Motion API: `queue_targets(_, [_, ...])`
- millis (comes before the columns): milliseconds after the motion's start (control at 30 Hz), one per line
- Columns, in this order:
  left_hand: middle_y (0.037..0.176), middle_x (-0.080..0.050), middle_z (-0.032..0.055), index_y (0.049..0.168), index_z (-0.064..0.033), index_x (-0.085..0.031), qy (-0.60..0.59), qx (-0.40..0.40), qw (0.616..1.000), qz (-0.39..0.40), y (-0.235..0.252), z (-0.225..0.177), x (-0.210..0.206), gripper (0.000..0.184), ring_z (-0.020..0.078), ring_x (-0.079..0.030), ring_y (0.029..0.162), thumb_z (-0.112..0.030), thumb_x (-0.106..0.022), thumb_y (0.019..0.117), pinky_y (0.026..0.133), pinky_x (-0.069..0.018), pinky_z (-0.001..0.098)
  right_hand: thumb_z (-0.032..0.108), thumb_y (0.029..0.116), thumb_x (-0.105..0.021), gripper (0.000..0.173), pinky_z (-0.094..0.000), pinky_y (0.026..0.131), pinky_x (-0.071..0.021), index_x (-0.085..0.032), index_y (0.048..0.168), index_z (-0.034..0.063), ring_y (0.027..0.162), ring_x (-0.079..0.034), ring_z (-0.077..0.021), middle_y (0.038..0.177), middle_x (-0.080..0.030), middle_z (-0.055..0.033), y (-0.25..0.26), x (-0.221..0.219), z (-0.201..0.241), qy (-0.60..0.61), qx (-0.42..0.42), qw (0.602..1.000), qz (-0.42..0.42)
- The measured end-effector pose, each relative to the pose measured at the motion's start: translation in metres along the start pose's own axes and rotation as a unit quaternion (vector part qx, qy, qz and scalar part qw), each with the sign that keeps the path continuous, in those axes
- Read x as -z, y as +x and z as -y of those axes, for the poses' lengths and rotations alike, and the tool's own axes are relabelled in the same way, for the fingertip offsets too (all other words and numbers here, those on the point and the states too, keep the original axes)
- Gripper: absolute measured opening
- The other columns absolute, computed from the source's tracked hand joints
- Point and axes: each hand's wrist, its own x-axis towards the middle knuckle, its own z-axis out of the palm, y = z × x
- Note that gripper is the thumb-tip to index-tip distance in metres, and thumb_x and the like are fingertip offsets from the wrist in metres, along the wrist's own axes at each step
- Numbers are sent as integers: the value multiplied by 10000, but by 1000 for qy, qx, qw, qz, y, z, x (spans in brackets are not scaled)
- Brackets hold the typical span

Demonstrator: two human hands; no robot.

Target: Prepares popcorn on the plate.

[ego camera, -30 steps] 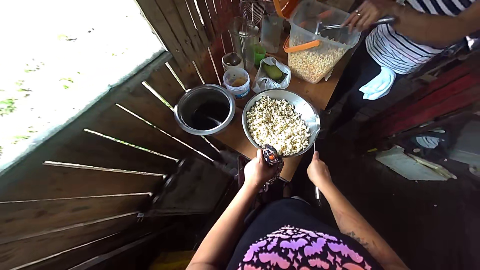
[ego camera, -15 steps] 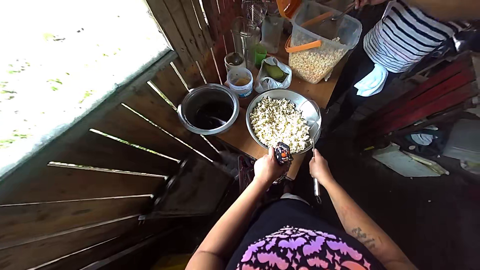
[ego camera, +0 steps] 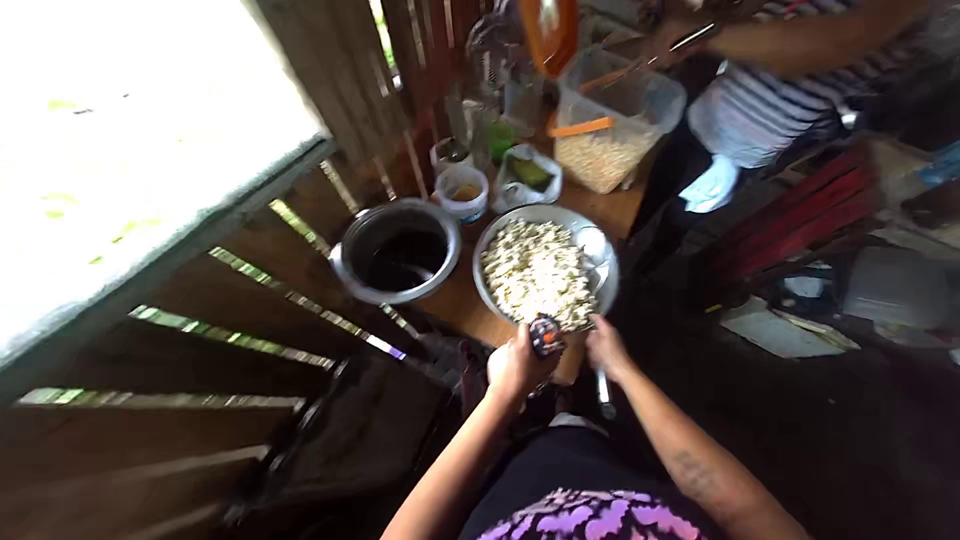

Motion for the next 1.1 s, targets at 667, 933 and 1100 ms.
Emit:
queue_targets(667, [1100,-741,172,1473,-103,-470,54,30,996,-57,11,-4,1,809,349,-722,1051,-588,-712,872,870,-559,541,77,1105,-334,483,-263,472,-419,-290,1584,109,503,-432,-100,745,-434,-1,26,28,11,289,-89,951,65])
queue_targets(933, [1149,-724,173,1495,-96,-441,18,20,999,-22,10,0,8,813,364,-704,1088,-572,-683,881,899,-547,566,54,1090,-346,475,-259,464,-395,-339,1565,81,503,-413,-92,731,-433,12,28,22,17,281,-80,955,61])
queue_targets(1100, [1161,-709,186,1485,-85,-434,10,21,1000,0,9,-2,8,787,371,-693,1101,-560,-664,901,909,-537,571,76,1110,-320,446,-241,469,-414,-323,1555,52,498,-427,-85,724,-426,12,41,8,21,305,-87,947,48])
